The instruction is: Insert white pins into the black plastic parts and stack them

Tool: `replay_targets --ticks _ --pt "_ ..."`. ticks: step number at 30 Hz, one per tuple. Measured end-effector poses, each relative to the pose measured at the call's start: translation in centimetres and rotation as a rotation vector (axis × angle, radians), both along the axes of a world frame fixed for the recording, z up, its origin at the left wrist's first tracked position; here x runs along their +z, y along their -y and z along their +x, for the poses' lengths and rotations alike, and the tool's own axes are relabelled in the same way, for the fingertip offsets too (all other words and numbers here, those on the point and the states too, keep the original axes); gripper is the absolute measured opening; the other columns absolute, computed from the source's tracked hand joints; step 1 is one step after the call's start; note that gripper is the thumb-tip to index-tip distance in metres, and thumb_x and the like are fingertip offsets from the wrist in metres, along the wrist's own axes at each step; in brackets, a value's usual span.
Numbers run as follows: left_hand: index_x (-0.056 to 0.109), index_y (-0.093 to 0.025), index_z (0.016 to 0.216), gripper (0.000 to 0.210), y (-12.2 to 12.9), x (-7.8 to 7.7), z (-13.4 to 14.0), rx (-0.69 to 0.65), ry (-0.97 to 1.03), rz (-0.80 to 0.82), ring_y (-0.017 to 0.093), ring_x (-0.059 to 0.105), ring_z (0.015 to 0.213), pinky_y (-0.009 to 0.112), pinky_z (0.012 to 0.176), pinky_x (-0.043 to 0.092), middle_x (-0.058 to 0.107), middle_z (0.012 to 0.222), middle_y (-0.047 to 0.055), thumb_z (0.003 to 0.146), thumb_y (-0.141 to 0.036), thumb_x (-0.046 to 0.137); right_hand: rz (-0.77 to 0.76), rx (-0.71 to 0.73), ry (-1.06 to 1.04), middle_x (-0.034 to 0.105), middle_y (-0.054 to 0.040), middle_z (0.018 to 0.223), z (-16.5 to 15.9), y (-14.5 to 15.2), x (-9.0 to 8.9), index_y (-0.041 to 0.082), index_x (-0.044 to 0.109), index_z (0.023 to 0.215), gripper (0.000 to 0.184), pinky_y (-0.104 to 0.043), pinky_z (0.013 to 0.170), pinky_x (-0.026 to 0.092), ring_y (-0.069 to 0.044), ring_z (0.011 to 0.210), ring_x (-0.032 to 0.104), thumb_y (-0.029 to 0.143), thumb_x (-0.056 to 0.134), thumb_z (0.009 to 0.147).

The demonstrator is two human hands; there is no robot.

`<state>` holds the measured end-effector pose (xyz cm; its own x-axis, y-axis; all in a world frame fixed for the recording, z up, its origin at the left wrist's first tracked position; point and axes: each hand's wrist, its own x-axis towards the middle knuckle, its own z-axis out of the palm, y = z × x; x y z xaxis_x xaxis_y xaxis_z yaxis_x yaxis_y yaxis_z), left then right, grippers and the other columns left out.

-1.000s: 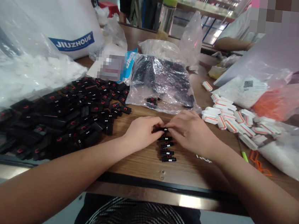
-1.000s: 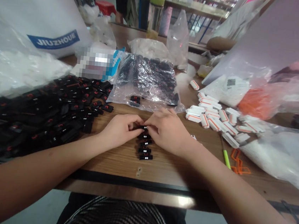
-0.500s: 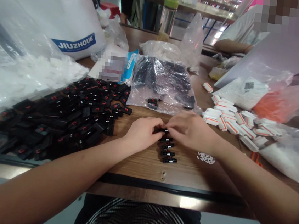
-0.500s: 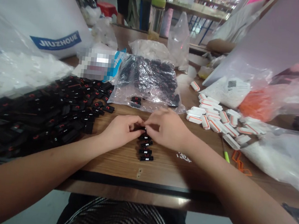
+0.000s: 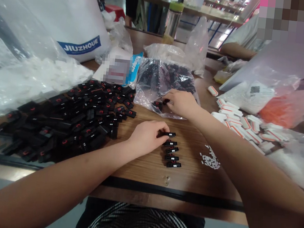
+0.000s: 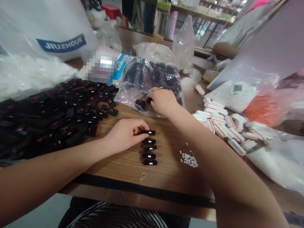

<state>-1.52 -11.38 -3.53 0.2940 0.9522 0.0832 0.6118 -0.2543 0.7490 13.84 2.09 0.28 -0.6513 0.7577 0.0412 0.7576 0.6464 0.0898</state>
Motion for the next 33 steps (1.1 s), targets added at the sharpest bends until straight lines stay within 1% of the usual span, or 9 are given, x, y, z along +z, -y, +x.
replay_targets --ticks 5,9,15,19,21,24,27,29,33 --pt "0.07 -0.022 0.09 0.008 -0.1 0.1 0.0 -0.004 0.003 0.014 0.014 0.053 0.062 0.028 0.06 0.039 0.058 0.064 -0.004 0.081 -0.023 0.069 -0.007 -0.01 -0.193 0.068 -0.0111 0.103 1.1 1.0 0.2 0.019 0.077 0.1 0.025 -0.034 0.072 0.046 -0.024 0.092 0.064 0.025 0.059 0.083" --pt "0.069 -0.021 0.089 0.01 0.1 0.3 -0.1 -0.01 0.035 0.027 0.013 0.053 0.061 0.028 0.063 0.042 0.062 0.069 -0.003 0.079 -0.018 0.067 -0.307 -0.116 -0.609 0.064 -0.0026 0.071 3.2 3.0 0.6 0.017 0.072 0.088 0.017 -0.031 0.064 0.046 -0.014 0.066 0.058 0.029 0.067 0.077" --pt "0.068 -0.019 0.093 0.013 -0.1 0.4 -0.4 0.115 0.208 0.041 0.012 0.059 0.067 0.026 0.065 0.048 0.071 0.087 0.002 0.081 -0.017 0.064 -0.787 -0.237 -0.846 0.067 -0.0005 0.072 5.6 5.9 0.4 0.02 0.067 0.088 0.024 -0.027 0.053 0.046 -0.011 0.057 0.06 0.039 0.074 0.076" --pt "0.066 -0.021 0.114 0.033 -0.7 -0.1 -0.5 0.133 0.274 0.068 0.013 0.064 0.075 0.028 0.072 0.052 0.073 0.105 0.005 0.081 -0.021 0.071 -0.922 -0.197 -0.886 0.07 -0.0004 0.075 5.1 6.9 -0.9 0.02 0.068 0.095 0.029 -0.025 0.051 0.045 -0.01 0.055 0.061 0.042 0.075 0.078" --pt "0.068 -0.021 0.11 0.028 -1.0 -0.6 -0.5 0.087 0.302 0.052 0.015 0.067 0.081 0.029 0.075 0.054 0.074 0.102 0.004 0.083 -0.022 0.071 -0.959 -0.169 -0.912 0.07 -0.0003 0.073 4.5 7.2 -1.4 0.019 0.07 0.094 0.029 -0.025 0.054 0.048 -0.01 0.057 0.061 0.041 0.076 0.077" --pt "0.069 -0.021 0.101 0.017 -1.2 -1.1 -0.6 0.094 0.287 0.058 0.016 0.068 0.08 0.029 0.075 0.054 0.075 0.094 0.003 0.084 -0.021 0.07 -0.847 -0.177 -0.917 0.072 -0.002 0.077 4.3 7.5 -1.4 0.019 0.073 0.097 0.034 -0.028 0.06 0.05 -0.012 0.061 0.061 0.043 0.077 0.075" --pt "0.068 -0.022 0.101 0.017 -1.1 -1.2 -0.6 0.127 0.179 0.091 0.015 0.066 0.076 0.029 0.074 0.052 0.074 0.094 0.001 0.084 -0.022 0.07 -0.503 -0.236 -0.862 0.075 -0.0045 0.089 6.4 7.9 0.0 0.019 0.076 0.1 0.035 -0.03 0.065 0.049 -0.015 0.07 0.063 0.046 0.073 0.078" --pt "0.067 -0.023 0.102 0.018 -1.0 -1.1 -0.5 0.139 0.082 0.097 0.015 0.065 0.074 0.03 0.073 0.05 0.074 0.094 0.001 0.084 -0.024 0.07 -0.318 -0.288 -0.761 0.075 -0.0039 0.087 9.3 8.5 1.1 0.02 0.077 0.09 0.028 -0.03 0.066 0.048 -0.016 0.074 0.064 0.045 0.068 0.082" --pt "0.067 -0.024 0.097 0.012 -0.7 -0.5 -0.4 0.148 -0.116 0.106 0.015 0.06 0.068 0.029 0.064 0.042 0.069 0.08 -0.001 0.086 -0.028 0.068 -0.315 -0.459 -0.415 0.07 -0.0002 0.064 16.3 10.8 1.9 0.022 0.075 0.073 0.022 -0.029 0.055 0.042 -0.015 0.059 0.061 0.042 0.067 0.079"
